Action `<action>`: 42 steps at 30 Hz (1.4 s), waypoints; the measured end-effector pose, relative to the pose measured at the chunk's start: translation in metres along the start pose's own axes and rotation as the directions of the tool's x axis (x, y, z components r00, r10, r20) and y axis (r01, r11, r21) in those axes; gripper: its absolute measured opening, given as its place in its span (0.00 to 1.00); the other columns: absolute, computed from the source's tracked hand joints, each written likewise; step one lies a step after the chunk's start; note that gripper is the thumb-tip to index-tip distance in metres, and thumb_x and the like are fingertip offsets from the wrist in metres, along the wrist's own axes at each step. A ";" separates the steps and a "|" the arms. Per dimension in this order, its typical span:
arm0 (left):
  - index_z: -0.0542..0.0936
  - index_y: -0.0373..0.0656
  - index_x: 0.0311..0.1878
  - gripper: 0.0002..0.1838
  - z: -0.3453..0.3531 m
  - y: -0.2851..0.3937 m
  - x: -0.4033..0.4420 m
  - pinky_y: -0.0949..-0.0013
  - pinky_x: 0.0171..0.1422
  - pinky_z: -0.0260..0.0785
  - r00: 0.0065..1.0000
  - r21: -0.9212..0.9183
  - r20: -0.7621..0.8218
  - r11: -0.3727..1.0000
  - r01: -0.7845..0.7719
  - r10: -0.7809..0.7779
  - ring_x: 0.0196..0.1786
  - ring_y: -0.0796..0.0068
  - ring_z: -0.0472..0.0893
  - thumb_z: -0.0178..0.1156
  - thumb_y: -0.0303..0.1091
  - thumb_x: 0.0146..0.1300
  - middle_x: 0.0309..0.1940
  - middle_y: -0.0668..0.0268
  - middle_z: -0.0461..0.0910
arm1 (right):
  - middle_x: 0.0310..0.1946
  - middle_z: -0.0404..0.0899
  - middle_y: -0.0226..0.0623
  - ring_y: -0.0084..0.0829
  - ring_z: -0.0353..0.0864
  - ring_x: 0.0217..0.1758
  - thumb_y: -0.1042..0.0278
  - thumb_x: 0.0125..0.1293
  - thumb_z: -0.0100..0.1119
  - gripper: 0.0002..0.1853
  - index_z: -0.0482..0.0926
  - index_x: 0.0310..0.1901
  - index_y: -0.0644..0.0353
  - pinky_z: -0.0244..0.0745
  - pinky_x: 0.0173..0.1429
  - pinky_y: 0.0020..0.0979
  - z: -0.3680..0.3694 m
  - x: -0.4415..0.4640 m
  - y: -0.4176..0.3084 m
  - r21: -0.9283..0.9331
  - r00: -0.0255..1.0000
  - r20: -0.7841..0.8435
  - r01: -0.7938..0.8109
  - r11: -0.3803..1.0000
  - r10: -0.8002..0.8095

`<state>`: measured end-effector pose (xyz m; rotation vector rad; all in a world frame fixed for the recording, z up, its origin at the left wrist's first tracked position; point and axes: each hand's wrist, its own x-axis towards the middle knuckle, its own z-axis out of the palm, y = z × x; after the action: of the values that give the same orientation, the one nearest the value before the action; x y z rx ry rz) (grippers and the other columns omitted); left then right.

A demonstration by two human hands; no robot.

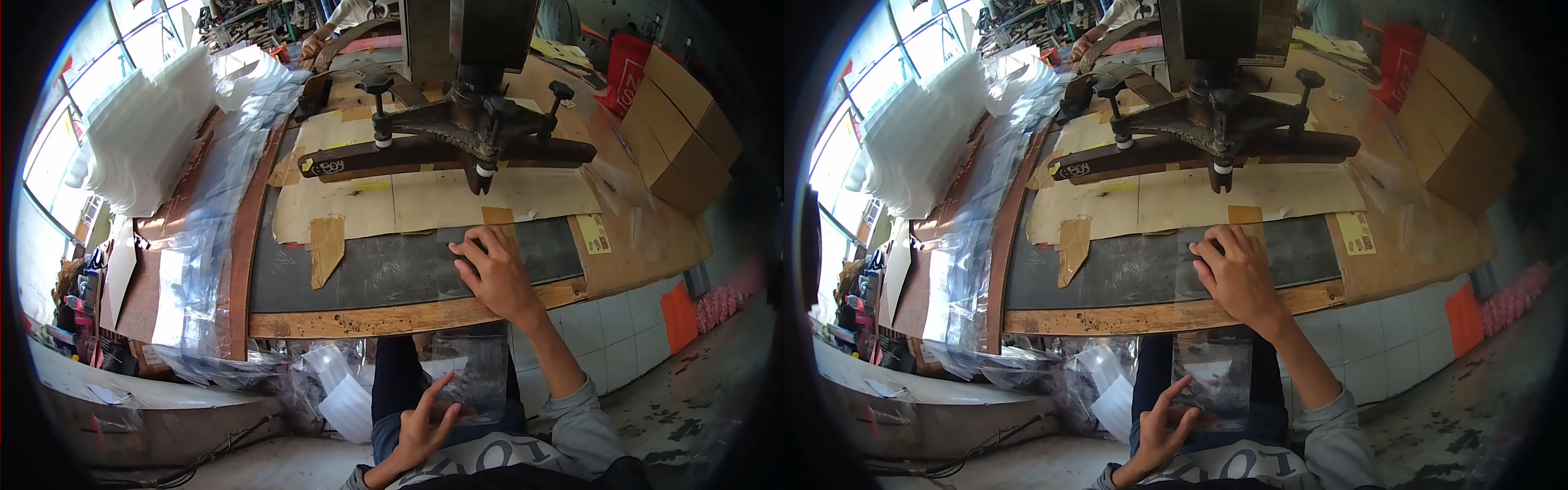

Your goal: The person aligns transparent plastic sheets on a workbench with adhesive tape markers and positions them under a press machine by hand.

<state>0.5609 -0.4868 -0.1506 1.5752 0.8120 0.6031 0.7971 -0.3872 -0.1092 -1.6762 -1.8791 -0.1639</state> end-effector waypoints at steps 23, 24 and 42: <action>0.65 0.44 0.69 0.30 0.008 -0.020 0.011 0.78 0.32 0.74 0.999 -0.005 0.003 0.999 -0.032 0.032 0.29 0.73 0.86 0.62 0.31 0.65 0.27 0.58 0.86 | 0.66 0.63 0.59 0.50 0.71 0.59 0.36 0.62 0.55 0.47 0.58 0.64 0.76 0.74 0.57 0.46 0.026 0.081 0.019 -0.051 0.929 0.340 -0.137 0.989 0.146; 0.65 0.44 0.69 0.30 0.010 -0.020 0.012 0.77 0.32 0.74 1.000 -0.010 0.020 1.000 -0.024 0.025 0.30 0.73 0.86 0.62 0.31 0.65 0.27 0.58 0.86 | 0.64 0.65 0.58 0.50 0.72 0.59 0.36 0.62 0.55 0.47 0.58 0.65 0.75 0.74 0.56 0.46 0.027 0.079 0.020 -0.098 0.945 0.293 -0.123 0.988 0.146; 0.55 0.38 0.69 0.32 -0.008 -0.014 0.006 0.71 0.42 0.75 0.999 0.103 -0.031 0.994 -0.035 0.039 0.32 0.63 0.87 0.59 0.28 0.66 0.30 0.56 0.86 | 0.54 0.78 0.47 0.44 0.72 0.61 0.38 0.66 0.51 0.39 0.65 0.63 0.68 0.67 0.64 0.44 -0.005 0.039 0.001 0.109 0.927 0.375 -0.014 0.994 -0.028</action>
<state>0.5565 -0.4765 -0.1639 1.6807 0.8519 0.6240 0.7988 -0.3561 -0.0859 -1.7158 -2.1255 0.2753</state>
